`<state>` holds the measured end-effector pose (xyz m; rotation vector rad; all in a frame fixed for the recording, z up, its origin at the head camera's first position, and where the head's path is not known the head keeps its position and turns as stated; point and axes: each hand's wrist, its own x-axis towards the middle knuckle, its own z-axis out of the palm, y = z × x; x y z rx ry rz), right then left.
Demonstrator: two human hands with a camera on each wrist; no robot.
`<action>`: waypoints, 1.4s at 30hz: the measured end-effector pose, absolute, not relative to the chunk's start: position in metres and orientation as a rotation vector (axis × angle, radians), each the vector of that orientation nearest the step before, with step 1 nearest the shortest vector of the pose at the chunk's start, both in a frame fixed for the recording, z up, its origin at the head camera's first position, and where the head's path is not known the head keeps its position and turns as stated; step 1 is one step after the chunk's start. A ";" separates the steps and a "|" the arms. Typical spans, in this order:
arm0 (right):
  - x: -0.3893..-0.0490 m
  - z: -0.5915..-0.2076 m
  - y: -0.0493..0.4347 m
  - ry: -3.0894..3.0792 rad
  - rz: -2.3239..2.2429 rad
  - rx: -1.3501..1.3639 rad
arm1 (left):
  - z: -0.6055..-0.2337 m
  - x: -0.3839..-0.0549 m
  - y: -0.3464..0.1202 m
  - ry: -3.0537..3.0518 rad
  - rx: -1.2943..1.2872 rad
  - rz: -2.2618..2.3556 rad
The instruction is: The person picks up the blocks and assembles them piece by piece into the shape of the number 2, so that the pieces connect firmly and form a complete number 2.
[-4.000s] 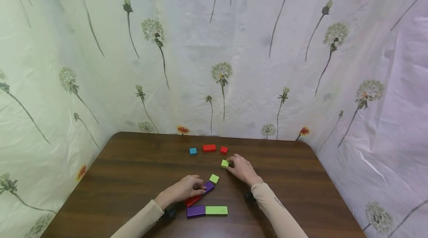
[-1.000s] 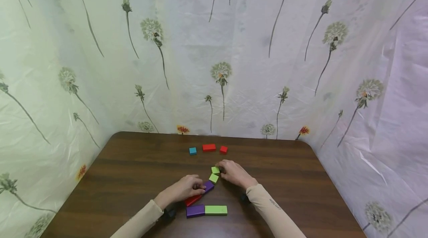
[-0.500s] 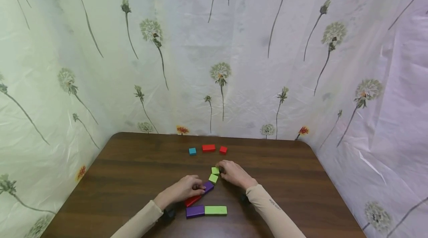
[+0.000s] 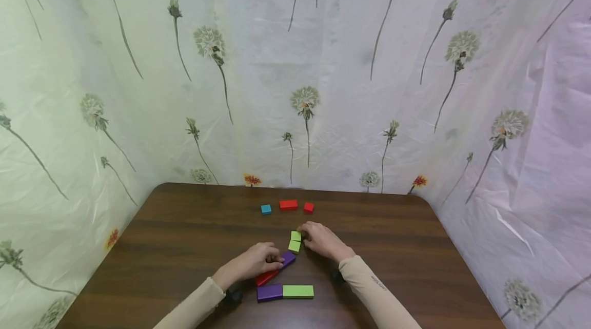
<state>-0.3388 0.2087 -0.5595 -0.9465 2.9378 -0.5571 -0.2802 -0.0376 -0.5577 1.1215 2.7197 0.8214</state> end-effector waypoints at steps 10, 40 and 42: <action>-0.339 -0.561 0.207 2.951 -0.538 -0.932 | -0.559 -0.281 -0.038 2.723 1.132 0.830; -0.343 -0.558 0.215 2.952 -0.623 -0.926 | -0.559 -0.281 -0.039 2.740 1.149 0.819; -0.343 -0.556 0.216 2.954 -0.635 -0.922 | -0.559 -0.280 -0.039 2.741 1.148 0.816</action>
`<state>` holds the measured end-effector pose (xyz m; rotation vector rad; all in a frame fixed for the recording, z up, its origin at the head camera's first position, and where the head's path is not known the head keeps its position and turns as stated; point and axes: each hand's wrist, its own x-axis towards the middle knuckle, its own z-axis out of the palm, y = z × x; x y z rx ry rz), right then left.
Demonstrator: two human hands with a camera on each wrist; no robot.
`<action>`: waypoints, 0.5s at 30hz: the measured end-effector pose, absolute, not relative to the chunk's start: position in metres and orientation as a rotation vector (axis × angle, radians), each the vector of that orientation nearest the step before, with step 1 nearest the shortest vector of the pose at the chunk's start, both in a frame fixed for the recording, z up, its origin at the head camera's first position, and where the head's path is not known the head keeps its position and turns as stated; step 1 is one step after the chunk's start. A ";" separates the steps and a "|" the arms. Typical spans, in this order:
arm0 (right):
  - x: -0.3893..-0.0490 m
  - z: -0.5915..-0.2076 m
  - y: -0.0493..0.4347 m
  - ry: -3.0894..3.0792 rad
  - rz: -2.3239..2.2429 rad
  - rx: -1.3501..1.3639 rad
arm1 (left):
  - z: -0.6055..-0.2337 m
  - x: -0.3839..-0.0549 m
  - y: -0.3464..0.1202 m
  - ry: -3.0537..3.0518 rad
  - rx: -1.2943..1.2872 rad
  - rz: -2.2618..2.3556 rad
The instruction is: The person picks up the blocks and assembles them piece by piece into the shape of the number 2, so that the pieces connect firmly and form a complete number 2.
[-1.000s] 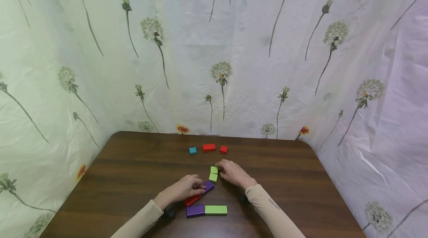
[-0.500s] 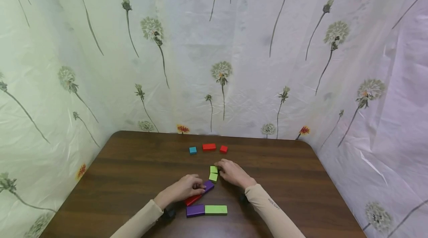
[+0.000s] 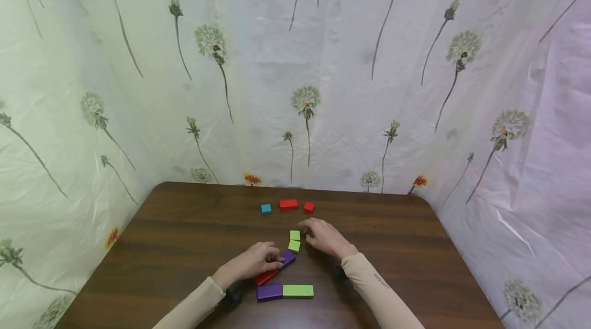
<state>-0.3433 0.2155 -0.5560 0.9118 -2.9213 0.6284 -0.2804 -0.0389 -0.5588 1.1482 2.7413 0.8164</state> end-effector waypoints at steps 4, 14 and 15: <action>-0.344 -0.553 0.218 -2.916 0.630 0.901 | -0.559 -0.280 -0.039 2.733 1.144 0.818; -0.344 -0.544 0.221 -2.918 0.599 0.856 | -0.560 -0.281 -0.039 2.716 1.161 0.827; -0.344 -0.544 0.221 -2.916 0.595 0.853 | -0.560 -0.281 -0.039 2.715 1.164 0.828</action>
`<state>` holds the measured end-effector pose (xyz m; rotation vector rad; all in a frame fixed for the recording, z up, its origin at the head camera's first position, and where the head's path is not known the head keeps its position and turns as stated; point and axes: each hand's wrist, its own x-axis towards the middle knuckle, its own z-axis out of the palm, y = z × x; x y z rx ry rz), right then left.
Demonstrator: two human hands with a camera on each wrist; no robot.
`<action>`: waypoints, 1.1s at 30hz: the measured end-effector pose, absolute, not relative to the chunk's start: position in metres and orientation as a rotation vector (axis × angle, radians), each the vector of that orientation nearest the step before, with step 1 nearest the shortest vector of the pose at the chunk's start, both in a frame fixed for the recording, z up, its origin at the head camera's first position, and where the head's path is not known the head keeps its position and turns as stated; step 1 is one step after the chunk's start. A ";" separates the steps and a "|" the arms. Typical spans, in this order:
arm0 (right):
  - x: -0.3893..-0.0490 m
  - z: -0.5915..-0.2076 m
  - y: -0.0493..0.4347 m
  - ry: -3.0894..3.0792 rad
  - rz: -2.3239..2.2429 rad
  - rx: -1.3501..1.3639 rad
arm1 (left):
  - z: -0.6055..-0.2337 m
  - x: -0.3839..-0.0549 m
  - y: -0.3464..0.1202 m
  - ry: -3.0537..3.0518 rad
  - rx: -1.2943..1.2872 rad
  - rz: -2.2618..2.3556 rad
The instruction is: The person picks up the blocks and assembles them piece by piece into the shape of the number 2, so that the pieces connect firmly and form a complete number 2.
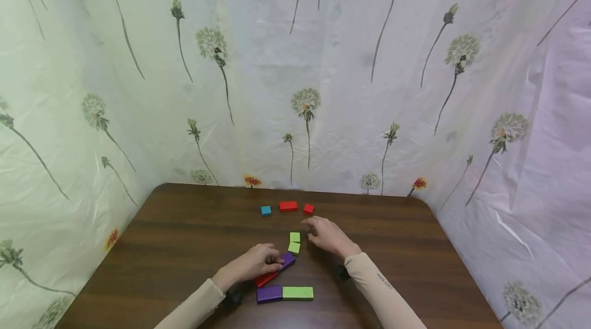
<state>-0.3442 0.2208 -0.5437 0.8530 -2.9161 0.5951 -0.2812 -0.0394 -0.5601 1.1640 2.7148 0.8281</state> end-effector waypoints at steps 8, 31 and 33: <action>-0.348 -0.538 0.224 -2.919 0.616 0.782 | -0.558 -0.281 -0.039 2.720 1.148 0.824; -0.359 -0.535 0.245 -2.899 0.667 0.695 | -0.556 -0.276 -0.039 2.714 1.133 0.841; -0.361 -0.535 0.247 -2.891 0.669 0.685 | -0.556 -0.276 -0.039 2.713 1.122 0.841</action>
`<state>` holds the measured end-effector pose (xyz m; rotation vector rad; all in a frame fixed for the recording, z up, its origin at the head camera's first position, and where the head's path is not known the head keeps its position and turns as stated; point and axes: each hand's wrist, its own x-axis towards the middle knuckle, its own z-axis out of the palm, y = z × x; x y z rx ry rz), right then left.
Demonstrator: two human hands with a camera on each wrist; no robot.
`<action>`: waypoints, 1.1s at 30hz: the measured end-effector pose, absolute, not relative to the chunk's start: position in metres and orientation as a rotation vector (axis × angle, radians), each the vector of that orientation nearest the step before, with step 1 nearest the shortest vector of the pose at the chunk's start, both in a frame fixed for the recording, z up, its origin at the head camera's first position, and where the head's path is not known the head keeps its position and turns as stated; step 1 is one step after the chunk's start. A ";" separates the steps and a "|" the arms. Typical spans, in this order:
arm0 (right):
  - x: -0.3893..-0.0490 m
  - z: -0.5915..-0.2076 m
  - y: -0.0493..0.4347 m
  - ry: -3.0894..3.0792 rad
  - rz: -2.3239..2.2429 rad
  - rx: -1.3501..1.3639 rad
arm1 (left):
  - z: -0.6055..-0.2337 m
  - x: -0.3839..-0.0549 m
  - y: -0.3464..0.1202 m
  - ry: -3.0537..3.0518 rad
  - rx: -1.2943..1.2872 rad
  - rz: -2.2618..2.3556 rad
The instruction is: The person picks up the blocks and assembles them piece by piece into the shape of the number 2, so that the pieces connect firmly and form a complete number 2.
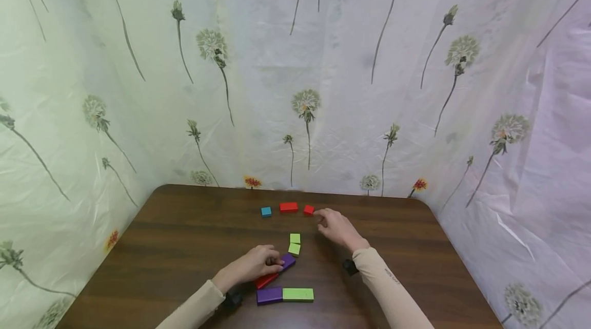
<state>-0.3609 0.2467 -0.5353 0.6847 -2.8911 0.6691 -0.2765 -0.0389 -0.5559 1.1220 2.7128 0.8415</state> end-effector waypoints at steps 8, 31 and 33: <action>-0.367 -0.537 0.252 -2.905 0.670 0.641 | -0.556 -0.277 -0.040 2.719 1.141 0.839; -0.385 -0.550 0.260 -2.936 0.713 0.569 | -0.562 -0.282 -0.040 2.722 1.142 0.824; -0.386 -0.550 0.260 -2.939 0.712 0.560 | -0.562 -0.282 -0.039 2.721 1.138 0.827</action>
